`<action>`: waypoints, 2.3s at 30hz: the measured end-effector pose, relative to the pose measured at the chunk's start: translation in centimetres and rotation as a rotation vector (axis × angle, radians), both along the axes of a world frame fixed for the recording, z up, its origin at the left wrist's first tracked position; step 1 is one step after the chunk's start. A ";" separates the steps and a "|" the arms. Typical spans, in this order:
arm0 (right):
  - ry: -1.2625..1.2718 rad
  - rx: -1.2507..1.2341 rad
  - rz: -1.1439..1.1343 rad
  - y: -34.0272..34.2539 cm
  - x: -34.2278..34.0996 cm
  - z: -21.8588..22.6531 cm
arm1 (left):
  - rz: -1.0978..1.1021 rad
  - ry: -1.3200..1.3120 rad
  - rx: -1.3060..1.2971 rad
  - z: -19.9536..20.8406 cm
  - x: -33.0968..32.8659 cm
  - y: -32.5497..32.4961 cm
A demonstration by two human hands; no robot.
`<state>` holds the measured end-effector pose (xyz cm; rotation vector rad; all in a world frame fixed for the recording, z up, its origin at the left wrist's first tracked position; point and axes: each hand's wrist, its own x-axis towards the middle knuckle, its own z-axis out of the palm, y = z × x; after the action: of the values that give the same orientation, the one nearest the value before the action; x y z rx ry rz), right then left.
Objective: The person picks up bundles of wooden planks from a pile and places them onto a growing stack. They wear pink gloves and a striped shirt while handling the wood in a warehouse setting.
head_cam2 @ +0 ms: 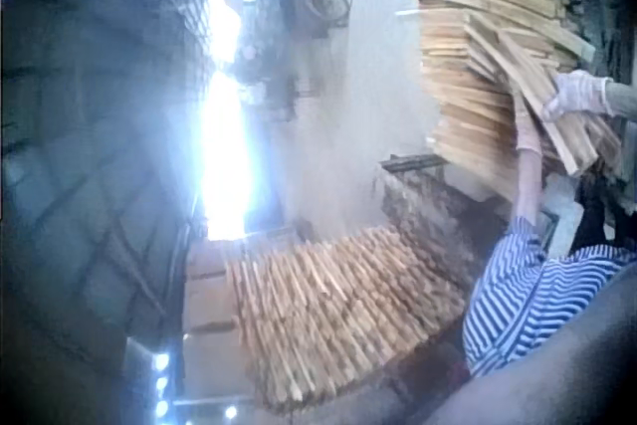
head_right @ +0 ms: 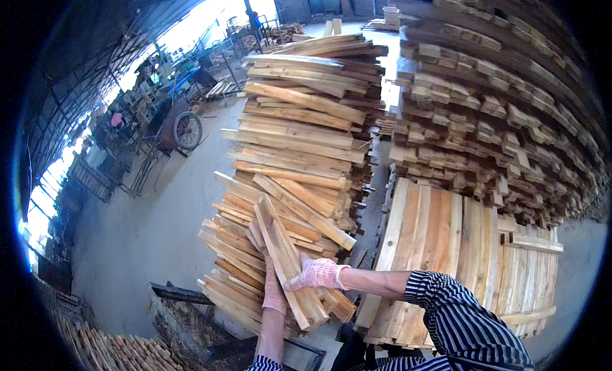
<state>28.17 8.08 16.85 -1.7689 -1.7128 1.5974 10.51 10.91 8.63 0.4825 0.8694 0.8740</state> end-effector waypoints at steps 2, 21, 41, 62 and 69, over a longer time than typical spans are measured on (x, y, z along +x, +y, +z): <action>0.043 -0.008 -0.030 -1.1 1.5 2.1 | -0.063 -0.080 0.043 1.1 1.2 -0.1; 0.145 1.034 -0.548 -16.9 20.6 15.5 | -0.345 -0.025 1.025 21.4 21.6 -9.6; 0.365 0.917 -0.865 -25.4 27.4 10.4 | -0.877 -0.219 0.429 5.8 27.9 -6.1; 0.669 0.305 -1.619 -62.6 45.9 -7.4 | -0.855 -0.197 0.015 -3.8 37.7 -25.1; -0.701 0.143 -1.469 -57.9 43.2 -5.5 | -0.760 0.012 0.150 -4.7 37.9 -24.6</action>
<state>71.37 -49.77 11.34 -2.5541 -0.1901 0.2101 48.45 -13.72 3.96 0.8748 0.5575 0.2340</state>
